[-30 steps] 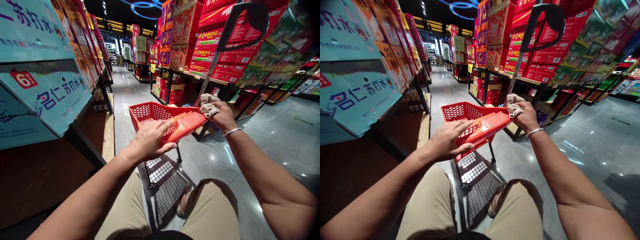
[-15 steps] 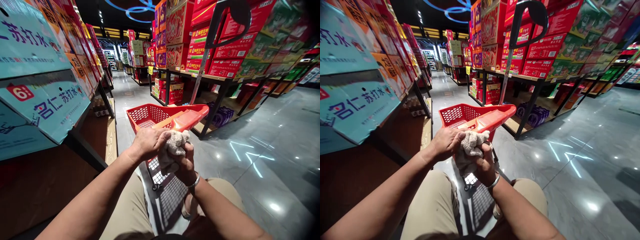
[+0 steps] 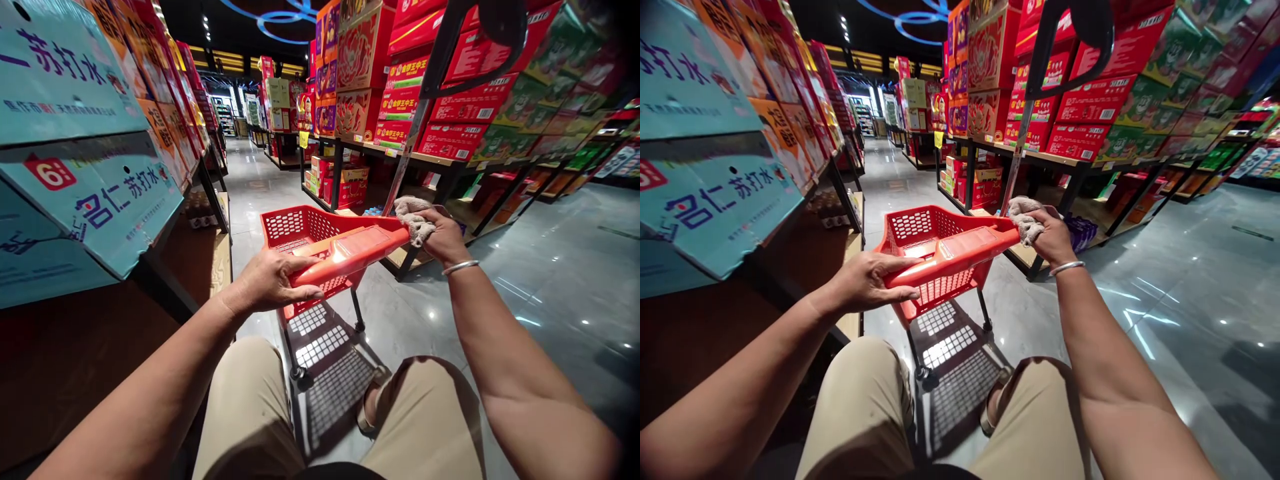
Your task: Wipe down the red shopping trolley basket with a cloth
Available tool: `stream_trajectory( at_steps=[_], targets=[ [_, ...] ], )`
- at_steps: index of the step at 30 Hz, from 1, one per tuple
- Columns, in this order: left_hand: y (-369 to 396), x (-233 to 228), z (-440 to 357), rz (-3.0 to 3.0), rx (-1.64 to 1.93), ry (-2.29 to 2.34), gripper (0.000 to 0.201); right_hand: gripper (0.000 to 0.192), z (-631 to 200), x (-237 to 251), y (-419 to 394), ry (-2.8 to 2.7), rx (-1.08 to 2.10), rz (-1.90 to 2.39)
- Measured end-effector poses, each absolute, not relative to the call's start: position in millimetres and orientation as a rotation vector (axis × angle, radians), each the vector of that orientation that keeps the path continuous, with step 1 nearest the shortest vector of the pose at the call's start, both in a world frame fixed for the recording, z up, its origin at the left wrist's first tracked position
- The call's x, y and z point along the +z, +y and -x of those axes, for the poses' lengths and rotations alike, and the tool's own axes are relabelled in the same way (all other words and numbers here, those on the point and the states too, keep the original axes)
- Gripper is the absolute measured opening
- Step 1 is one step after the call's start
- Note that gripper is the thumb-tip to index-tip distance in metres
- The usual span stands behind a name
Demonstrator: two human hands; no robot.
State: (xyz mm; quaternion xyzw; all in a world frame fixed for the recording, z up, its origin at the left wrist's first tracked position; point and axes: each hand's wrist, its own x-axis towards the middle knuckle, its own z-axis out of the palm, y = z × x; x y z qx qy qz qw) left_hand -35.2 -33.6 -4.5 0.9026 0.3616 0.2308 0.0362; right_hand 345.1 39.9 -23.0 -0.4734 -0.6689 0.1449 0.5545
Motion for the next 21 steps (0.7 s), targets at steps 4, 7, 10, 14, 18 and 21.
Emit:
stream_trajectory(
  at_steps=[4,7,10,14,18,21],
  targets=[
    [-20,-5,51,-2.758,0.738,1.162,0.055,0.02,-330,-15,11,-1.861,0.012,1.152],
    [-15,2,63,-2.845,0.681,1.267,0.053,0.03,-311,-14,-6,-2.037,-0.139,1.095],
    [-19,14,59,-2.956,0.656,1.436,0.066,0.032,-295,-13,-8,-2.088,-0.108,0.978],
    [-27,19,15,-3.024,0.612,1.396,0.072,0.036,-275,-10,-6,-2.142,-0.051,0.857],
    [-20,10,-26,-3.016,0.642,1.45,0.067,0.029,-265,-6,-9,-2.174,0.027,0.711],
    [-10,2,-29,-3.007,0.7,1.52,0.073,0.016,-279,-7,-8,-2.156,0.064,0.724]
  ],
)
